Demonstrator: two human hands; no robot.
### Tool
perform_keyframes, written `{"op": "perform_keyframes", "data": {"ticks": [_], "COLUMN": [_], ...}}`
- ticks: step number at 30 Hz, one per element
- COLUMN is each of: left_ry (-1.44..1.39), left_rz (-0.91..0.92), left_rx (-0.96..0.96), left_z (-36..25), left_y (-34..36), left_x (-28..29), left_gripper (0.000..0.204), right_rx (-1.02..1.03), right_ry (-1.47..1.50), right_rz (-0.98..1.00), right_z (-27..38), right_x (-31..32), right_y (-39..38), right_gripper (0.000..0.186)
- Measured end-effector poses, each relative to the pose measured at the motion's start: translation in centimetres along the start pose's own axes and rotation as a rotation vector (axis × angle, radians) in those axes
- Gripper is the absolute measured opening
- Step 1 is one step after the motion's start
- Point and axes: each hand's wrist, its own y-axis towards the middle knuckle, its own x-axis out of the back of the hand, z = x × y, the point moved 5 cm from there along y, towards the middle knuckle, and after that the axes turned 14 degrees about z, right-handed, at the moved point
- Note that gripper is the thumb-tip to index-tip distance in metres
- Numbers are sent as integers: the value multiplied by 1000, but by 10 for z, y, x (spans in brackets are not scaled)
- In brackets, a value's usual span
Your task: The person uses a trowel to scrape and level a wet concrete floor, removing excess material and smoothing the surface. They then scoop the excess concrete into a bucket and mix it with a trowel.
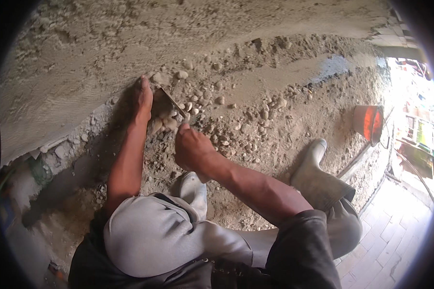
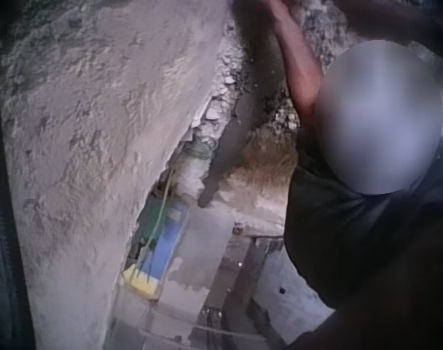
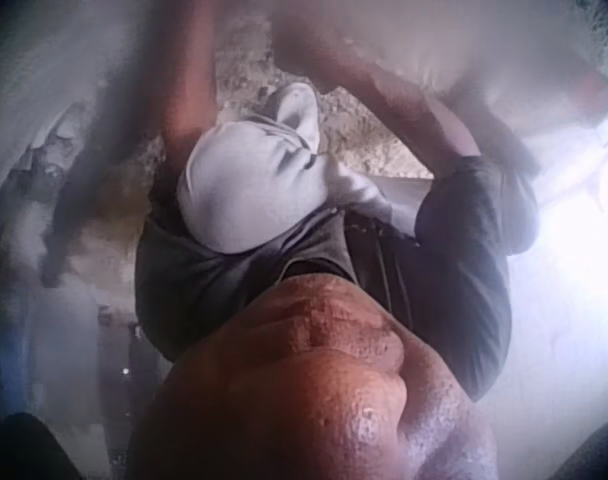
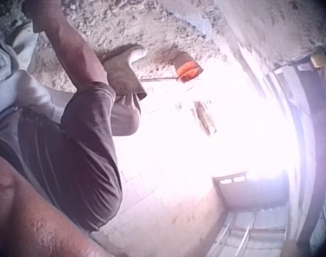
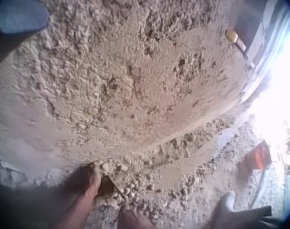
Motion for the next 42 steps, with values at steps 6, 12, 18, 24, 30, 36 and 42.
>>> {"op": "perform_keyframes", "data": {"ticks": [6,12,18,24,30,36,42], "left_ry": [60,543,435,116,224,107,217], "left_rz": [344,29,33,90,145,158,293], "left_rx": [36,55,67,84,29,101,20], "left_z": [-12,-1,1,-19,-13,-13,-25], "left_y": [-45,-20,4,2,-4,6,9], "left_x": [15,30,-16,-33,-18,-26,-44], "left_gripper": [77,76,85,88,91,99,92], "right_rx": [-1,-300,30,-148,-251,-104,-219], "right_ry": [409,448,-131,220,370,272,259], "right_rz": [360,-118,-18,-7,-16,2,61], "right_z": [-45,-115,-78,-81,-121,-109,-107], "right_x": [32,95,98,92,109,112,133], "right_y": [-85,-60,-1,-39,-56,-28,-69], "right_gripper": [29,15,14,14,12,18,24]}}
